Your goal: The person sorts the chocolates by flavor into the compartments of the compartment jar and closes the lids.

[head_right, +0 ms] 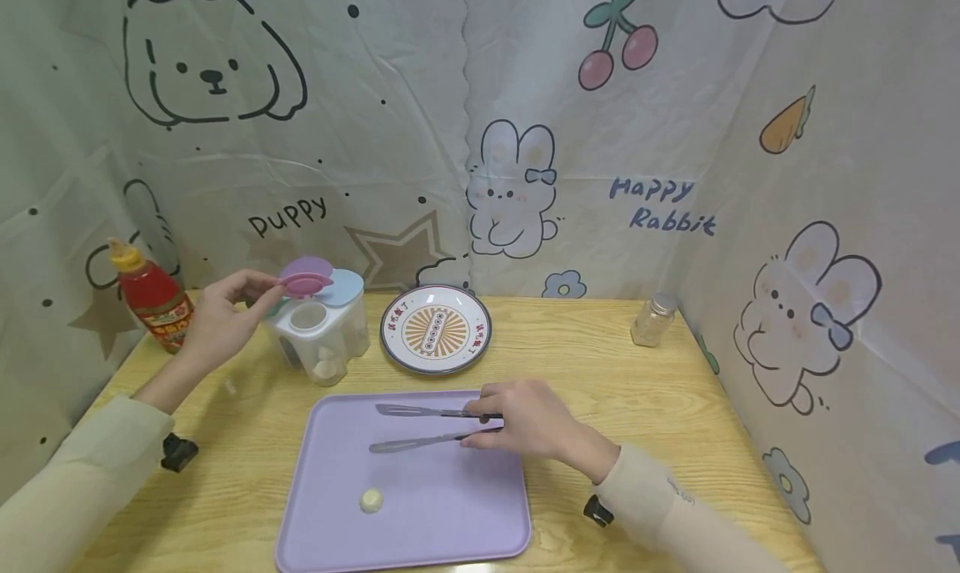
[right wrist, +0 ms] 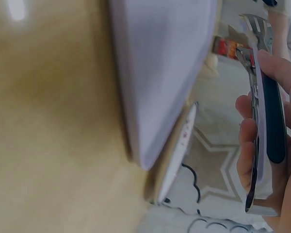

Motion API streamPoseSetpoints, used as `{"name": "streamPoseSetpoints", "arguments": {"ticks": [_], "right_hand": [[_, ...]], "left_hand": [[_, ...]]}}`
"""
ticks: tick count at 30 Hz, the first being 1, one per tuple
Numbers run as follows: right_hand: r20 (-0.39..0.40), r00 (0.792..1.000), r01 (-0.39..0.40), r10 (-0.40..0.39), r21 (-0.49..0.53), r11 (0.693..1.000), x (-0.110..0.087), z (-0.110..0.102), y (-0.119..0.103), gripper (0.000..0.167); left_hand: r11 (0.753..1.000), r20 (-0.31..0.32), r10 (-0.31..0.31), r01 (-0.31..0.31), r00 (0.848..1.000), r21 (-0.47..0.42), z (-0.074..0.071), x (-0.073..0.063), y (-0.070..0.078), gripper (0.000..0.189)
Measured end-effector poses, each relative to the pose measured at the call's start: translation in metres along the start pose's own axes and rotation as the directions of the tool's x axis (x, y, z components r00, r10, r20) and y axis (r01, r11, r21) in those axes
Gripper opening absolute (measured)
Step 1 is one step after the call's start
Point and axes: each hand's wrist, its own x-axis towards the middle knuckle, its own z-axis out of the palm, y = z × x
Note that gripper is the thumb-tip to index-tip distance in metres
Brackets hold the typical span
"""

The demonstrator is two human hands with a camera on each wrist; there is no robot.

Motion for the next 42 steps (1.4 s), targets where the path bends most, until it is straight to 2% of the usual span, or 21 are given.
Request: {"name": "streamPoseSetpoints", "arguments": {"ticks": [6,18,28,37,42], "right_hand": [[0.040,0.997,0.068,-0.068,-0.004,0.998,-0.012,0.019,-0.008,0.028],[0.114,0.988,0.105,-0.104,-0.007,0.994,-0.019,0.040,-0.019,0.028],[0.114,0.989,0.099,-0.098,0.000,0.995,-0.018,0.044,-0.021,0.022],[0.095,0.988,0.124,-0.125,0.015,0.992,-0.017,0.044,-0.019,0.020],[0.071,0.987,0.143,-0.141,-0.013,0.990,-0.012,0.041,-0.015,0.019]], "left_hand": [[1.000,0.001,-0.004,0.004,1.000,-0.001,0.000,0.000,0.000,0.023],[1.000,0.004,-0.009,0.009,1.000,0.004,0.000,0.001,0.000,0.023],[1.000,0.018,-0.015,0.015,1.000,0.010,-0.001,0.000,0.001,0.024],[1.000,0.021,-0.019,0.019,1.000,0.009,-0.001,-0.001,0.002,0.025],[1.000,0.021,-0.023,0.023,1.000,0.010,-0.001,-0.001,0.003,0.025]]}}
